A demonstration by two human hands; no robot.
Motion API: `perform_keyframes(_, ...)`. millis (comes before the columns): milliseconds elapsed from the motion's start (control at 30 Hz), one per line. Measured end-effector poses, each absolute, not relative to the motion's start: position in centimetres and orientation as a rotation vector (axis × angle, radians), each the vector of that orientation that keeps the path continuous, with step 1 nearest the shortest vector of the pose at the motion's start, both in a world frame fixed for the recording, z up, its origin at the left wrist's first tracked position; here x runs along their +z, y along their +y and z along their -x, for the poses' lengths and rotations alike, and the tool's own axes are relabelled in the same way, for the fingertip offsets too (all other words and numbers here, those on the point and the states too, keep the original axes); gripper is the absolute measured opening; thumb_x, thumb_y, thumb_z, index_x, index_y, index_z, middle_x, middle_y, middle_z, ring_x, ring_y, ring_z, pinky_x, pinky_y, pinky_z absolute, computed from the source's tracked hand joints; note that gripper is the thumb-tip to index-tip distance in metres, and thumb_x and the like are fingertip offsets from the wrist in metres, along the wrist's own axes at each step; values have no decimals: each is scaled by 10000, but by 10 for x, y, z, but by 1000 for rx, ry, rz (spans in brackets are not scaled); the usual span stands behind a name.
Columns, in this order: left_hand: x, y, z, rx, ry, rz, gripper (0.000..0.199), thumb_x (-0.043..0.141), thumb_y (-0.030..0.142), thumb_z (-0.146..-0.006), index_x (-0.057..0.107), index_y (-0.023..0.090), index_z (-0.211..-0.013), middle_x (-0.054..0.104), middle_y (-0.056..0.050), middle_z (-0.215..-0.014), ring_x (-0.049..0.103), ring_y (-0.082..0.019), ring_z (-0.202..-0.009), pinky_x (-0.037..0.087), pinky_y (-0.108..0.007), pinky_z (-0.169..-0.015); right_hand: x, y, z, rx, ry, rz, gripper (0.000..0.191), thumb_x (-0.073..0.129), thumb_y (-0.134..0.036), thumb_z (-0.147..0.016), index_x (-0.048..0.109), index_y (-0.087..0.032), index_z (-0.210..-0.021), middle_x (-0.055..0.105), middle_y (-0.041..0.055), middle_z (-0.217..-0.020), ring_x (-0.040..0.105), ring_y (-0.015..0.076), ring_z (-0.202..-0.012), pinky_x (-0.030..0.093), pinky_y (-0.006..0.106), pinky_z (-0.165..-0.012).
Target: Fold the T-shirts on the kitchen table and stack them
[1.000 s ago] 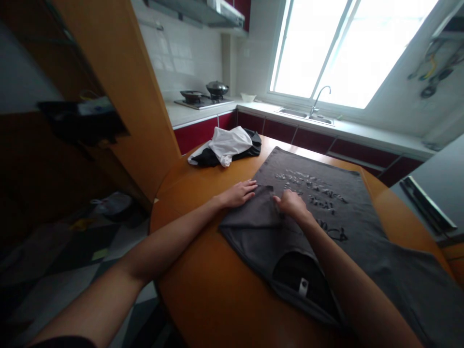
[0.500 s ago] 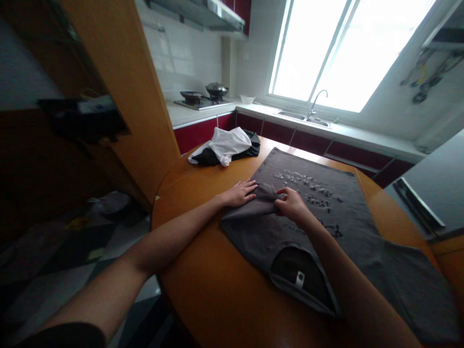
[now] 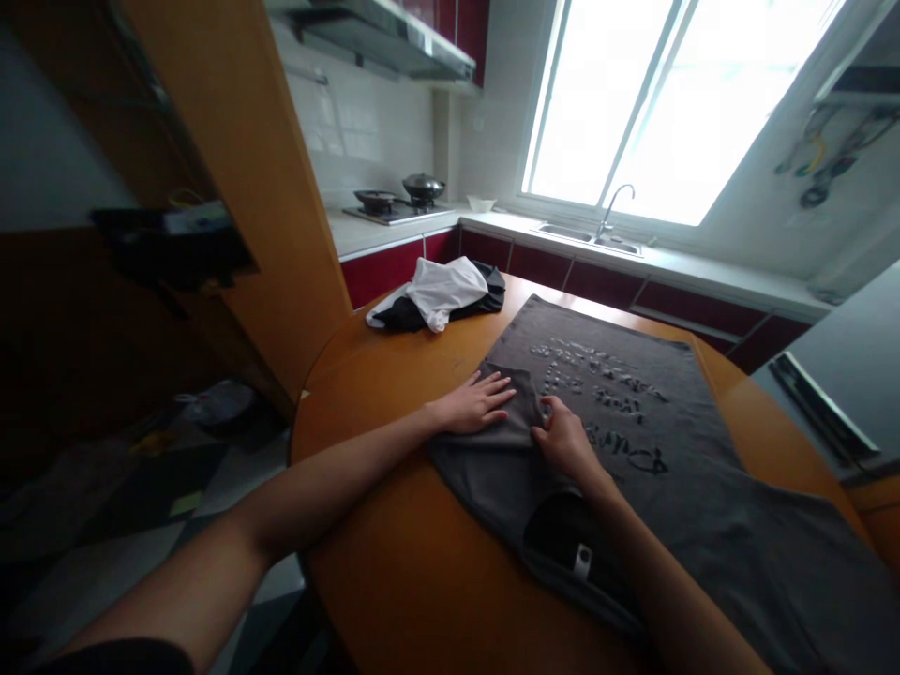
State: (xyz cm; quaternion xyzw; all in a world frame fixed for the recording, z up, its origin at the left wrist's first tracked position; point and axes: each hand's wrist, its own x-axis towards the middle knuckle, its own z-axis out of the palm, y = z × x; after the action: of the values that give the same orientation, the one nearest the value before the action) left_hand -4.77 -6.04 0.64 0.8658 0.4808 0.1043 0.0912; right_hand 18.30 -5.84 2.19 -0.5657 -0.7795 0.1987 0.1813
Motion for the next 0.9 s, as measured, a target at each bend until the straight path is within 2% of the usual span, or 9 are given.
perform_keyframes(167, 17, -60, 51, 277, 1423, -2546, 594, 317, 547, -1043, 357, 245, -1553, 250, -105, -1649, 130, -308, -1542, 136, -600, -1208, 15, -68, -183, 445, -2295, 1616, 542, 624, -221, -866, 507, -138, -1389, 716, 91, -977, 686, 228, -874, 464, 295, -743)
perform_keyframes(333, 34, -72, 58, 248, 1336, -2616, 552, 319, 515, -1053, 387, 258, -1538, 348, -78, -1616, 199, -269, -1531, 172, -534, -1221, 18, -77, -181, 350, -2366, 1650, 539, 554, -257, -919, 453, -140, -1436, 656, 175, -1270, 657, 292, -1107, 473, 342, -855)
perform_keyframes(400, 29, -86, 61, 196, 1304, -2643, 560, 339, 522, -1047, 382, 263, -1541, 327, -78, -1626, 189, -278, -1533, 168, -543, -1222, 21, -82, -179, 312, -2384, 1669, 492, 511, -240, -930, 476, -145, -1412, 649, 180, -1272, 669, 294, -1085, 477, 350, -853)
perform_keyframes(500, 21, -103, 68, 198, 1292, -2641, 577, 356, 535, -1038, 357, 276, -1554, 269, -75, -1647, 168, -281, -1538, 162, -555, -1223, 25, -90, -173, 203, -2393, 1727, 390, 442, -196, -935, 560, -149, -1303, 668, 174, -1173, 701, 296, -949, 495, 361, -770)
perform_keyframes(567, 21, -107, 73, 274, 1282, -2627, 567, 349, 526, -1042, 359, 282, -1553, 272, -65, -1647, 161, -268, -1540, 167, -543, -1228, 27, -94, -169, 77, -2369, 1744, 328, 418, -185, -940, 615, -135, -1197, 662, 184, -1135, 683, 314, -964, 500, 370, -756)
perform_keyframes(633, 27, -106, 76, 393, 1270, -2591, 542, 317, 506, -1052, 386, 280, -1541, 314, -57, -1632, 188, -243, -1535, 189, -509, -1234, 26, -96, -167, -38, -2327, 1702, 320, 405, -191, -952, 632, -127, -1169, 648, 200, -1166, 639, 331, -1055, 502, 386, -809)
perform_keyframes(733, 32, -101, 76, 554, 1307, -2533, 538, 263, 486, -1065, 404, 261, -1533, 350, -60, -1616, 230, -212, -1524, 193, -465, -1243, 20, -92, -167, -77, -2328, 1495, 423, 398, -204, -968, 554, -128, -1354, 562, 198, -1384, 528, 313, -1260, 453, 403, -991)
perform_keyframes(833, 28, -99, 75, 394, 1301, -2562, 571, 335, 531, -1041, 386, 261, -1541, 306, -63, -1634, 180, -246, -1537, 153, -520, -1241, 7, -85, -166, 9, -2423, 1333, 527, 381, -277, -997, 430, -128, -1500, 387, 158, -1582, 336, 291, -1452, 301, 448, -1164)
perform_keyframes(900, 28, -95, 75, 262, 1270, -2569, 592, 378, 554, -1023, 386, 267, -1541, 290, -65, -1638, 172, -269, -1538, 154, -550, -1232, -3, -82, -165, 95, -2483, 1339, 560, 362, -342, -1009, 408, -115, -1519, 328, 156, -1616, 268, 299, -1495, 233, 504, -1197)
